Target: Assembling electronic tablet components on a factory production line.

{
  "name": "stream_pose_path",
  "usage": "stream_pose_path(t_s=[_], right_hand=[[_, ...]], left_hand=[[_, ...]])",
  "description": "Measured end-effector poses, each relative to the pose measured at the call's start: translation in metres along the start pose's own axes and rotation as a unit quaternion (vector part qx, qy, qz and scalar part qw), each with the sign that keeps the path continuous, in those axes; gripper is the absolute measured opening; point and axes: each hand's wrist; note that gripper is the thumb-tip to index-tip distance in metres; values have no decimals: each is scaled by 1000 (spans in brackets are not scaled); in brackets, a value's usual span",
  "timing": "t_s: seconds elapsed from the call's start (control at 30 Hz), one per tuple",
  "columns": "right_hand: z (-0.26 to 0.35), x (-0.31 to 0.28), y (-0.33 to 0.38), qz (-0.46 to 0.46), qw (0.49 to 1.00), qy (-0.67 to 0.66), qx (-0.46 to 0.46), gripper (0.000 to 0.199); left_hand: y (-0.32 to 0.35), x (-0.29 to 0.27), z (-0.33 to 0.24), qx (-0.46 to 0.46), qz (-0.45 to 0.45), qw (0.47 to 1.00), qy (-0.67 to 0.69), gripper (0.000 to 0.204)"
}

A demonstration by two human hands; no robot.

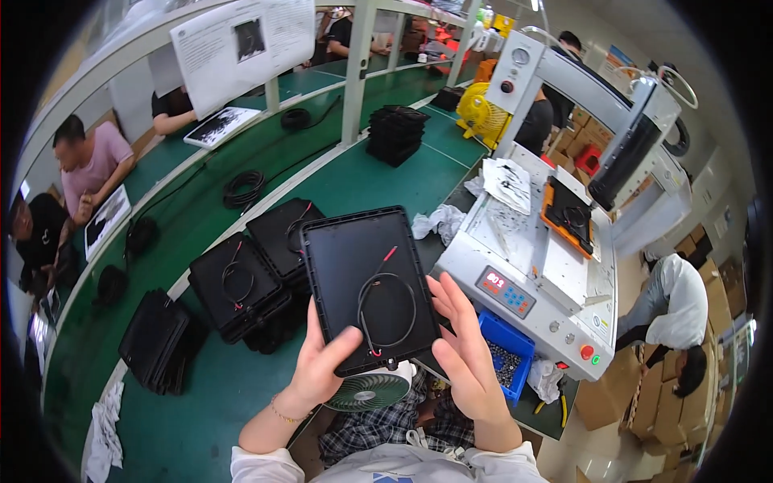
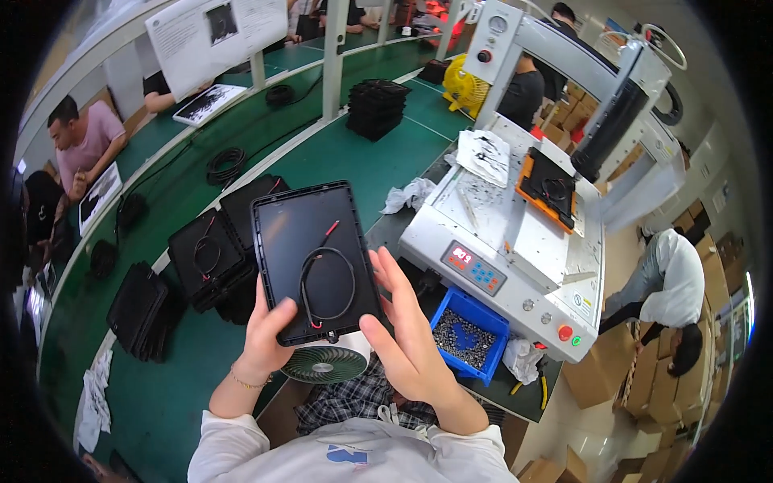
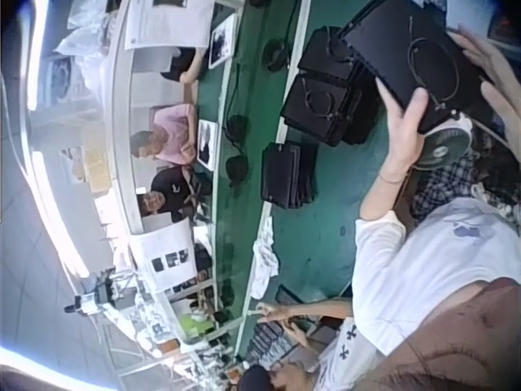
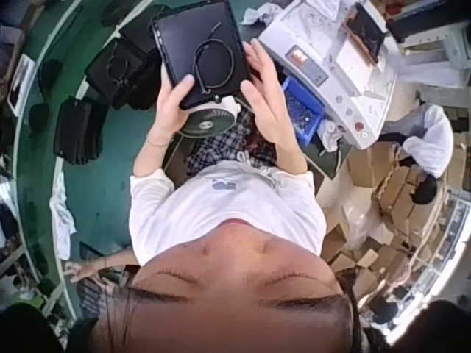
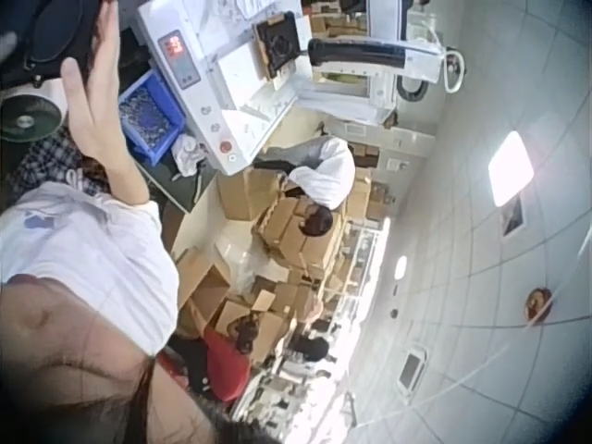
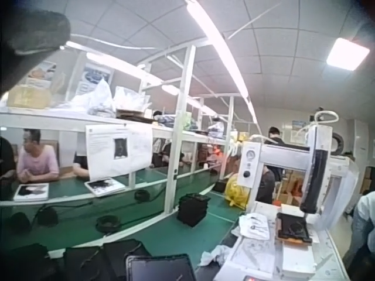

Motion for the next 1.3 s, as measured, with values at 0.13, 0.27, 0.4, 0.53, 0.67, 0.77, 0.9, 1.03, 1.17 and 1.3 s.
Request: stream_pose_path(t_s=[0.13,0.27,0.4,0.53,0.67,0.77,0.9,1.03,1.17,1.3], right_hand=[[-10,6,5,-3,999,10,-33,68],[-16,8,11,-57,996,-18,-58,69],[-29,-1,16,-140,986,24,-82,65],[-44,-20,26,-166,981,47,-90,49],[-54,-24,31,-148,987,55,-39,43],[-56,-26,27,-137,987,75,-33,42],[-47,-20,-2,-134,986,81,-59,42],[-45,-11,-92,-162,982,-76,-55,35],[-80,-4,-226,-286,951,-118,24,28],[-203,-31,-325,-300,912,261,96,35]], left_hand=[[0,-3,7,68,35,994,-79,94],[-2,-1,2,66,17,994,-86,91],[-7,-16,-28,112,-100,979,-139,64],[-10,-58,-79,236,-245,899,-276,60],[1,-110,-109,226,-320,857,-334,59],[-3,-124,-107,150,-334,854,-369,57],[-3,-153,-100,95,-278,814,-501,50],[-3,-163,-102,28,-347,706,-617,62],[-5,-150,-108,21,-340,817,-465,64],[-4,-167,-99,47,-322,790,-520,56]])
Point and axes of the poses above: each hand's wrist, its own y-axis away from the middle knuckle, its own x-axis out of the palm, z = x × y, and after that the axes turned 5 degrees about x, right-handed
